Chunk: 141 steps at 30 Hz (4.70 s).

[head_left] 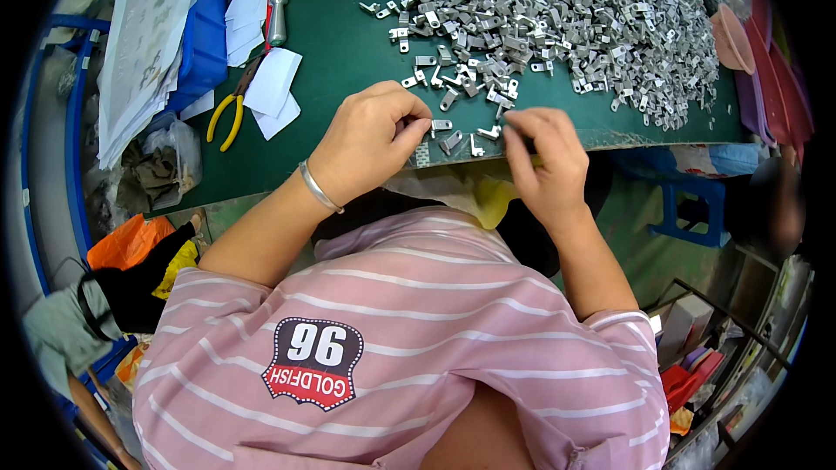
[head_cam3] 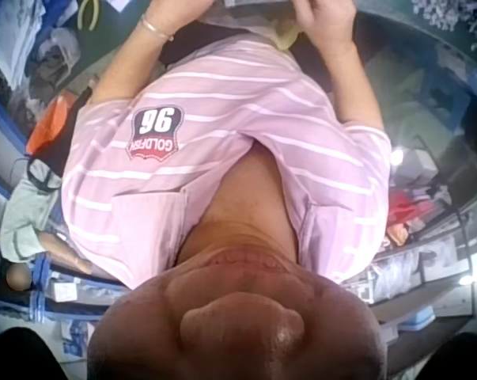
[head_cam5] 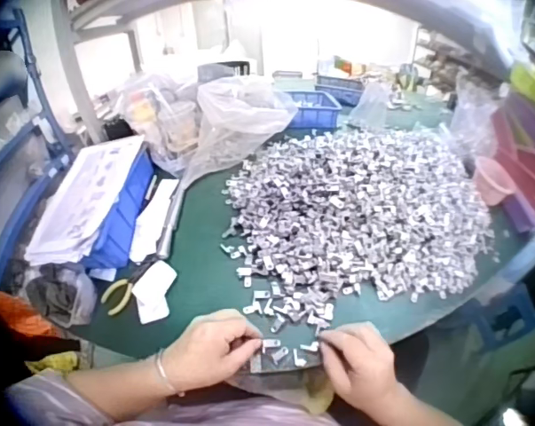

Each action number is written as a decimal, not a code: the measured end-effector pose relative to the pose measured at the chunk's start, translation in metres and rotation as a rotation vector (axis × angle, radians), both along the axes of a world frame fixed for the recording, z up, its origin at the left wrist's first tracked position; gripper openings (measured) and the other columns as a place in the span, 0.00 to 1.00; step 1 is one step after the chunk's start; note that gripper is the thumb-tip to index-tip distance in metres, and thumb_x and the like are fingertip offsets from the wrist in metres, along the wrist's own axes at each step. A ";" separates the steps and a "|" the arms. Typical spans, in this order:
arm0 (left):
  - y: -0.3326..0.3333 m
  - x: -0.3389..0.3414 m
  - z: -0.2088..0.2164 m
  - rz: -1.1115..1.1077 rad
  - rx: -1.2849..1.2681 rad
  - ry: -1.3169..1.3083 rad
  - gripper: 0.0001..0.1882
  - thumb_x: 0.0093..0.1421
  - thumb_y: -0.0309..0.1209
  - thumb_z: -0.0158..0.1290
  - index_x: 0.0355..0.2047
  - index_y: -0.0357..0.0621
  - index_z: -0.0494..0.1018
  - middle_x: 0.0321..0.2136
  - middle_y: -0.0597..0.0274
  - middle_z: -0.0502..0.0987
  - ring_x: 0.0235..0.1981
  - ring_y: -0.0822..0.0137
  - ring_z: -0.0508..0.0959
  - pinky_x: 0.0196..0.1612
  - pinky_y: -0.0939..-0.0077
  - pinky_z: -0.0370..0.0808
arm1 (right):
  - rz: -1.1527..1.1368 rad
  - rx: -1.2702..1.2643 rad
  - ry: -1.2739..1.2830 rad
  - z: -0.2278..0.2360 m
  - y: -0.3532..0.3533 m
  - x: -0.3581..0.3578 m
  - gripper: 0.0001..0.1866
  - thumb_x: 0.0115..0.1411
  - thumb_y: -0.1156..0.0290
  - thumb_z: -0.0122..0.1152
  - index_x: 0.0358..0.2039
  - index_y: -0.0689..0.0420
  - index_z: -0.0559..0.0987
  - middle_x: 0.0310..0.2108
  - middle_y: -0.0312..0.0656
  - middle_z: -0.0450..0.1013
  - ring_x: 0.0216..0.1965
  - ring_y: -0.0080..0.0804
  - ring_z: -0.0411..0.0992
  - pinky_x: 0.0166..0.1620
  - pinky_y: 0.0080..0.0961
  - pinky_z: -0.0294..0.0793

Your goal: The person sits at a green workbench and sorts a large pile of small metal parts by hand. They pick up individual pieces, separate them, and place them into a smaller pile on the table.

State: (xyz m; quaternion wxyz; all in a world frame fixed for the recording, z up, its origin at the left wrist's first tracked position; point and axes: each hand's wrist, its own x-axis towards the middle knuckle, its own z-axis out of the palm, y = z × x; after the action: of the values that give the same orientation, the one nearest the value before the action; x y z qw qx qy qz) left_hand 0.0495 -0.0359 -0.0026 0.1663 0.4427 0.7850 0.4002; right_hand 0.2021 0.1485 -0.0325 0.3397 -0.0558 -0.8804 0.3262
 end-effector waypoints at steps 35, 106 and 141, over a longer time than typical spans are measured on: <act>0.027 -0.002 -0.003 -0.044 0.106 -0.034 0.04 0.56 0.20 0.60 0.33 0.37 0.79 0.28 0.56 0.77 0.32 0.57 0.79 0.36 0.70 0.75 | 0.045 -0.429 -0.344 0.029 0.015 -0.021 0.08 0.53 0.76 0.63 0.35 0.61 0.82 0.29 0.44 0.76 0.30 0.37 0.77 0.34 0.30 0.75; 0.010 0.015 0.002 0.060 0.024 -0.377 0.07 0.58 0.20 0.58 0.38 0.37 0.80 0.32 0.57 0.78 0.30 0.63 0.79 0.33 0.74 0.74 | 0.047 0.043 -0.140 0.003 0.006 0.004 0.12 0.51 0.77 0.70 0.38 0.59 0.80 0.37 0.42 0.75 0.38 0.44 0.72 0.42 0.36 0.70; 0.017 0.018 -0.008 0.082 0.239 0.027 0.03 0.57 0.23 0.61 0.31 0.37 0.79 0.27 0.57 0.77 0.26 0.64 0.76 0.30 0.73 0.73 | 0.090 0.037 -0.122 0.012 0.000 -0.018 0.09 0.52 0.82 0.64 0.33 0.55 0.79 0.33 0.39 0.77 0.38 0.41 0.74 0.43 0.35 0.67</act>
State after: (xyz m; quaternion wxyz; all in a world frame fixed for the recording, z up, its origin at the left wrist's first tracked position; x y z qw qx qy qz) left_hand 0.0677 -0.0188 -0.0110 0.0854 0.4324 0.7511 0.4915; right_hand 0.1841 0.1488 -0.0210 0.2715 -0.0295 -0.9068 0.3210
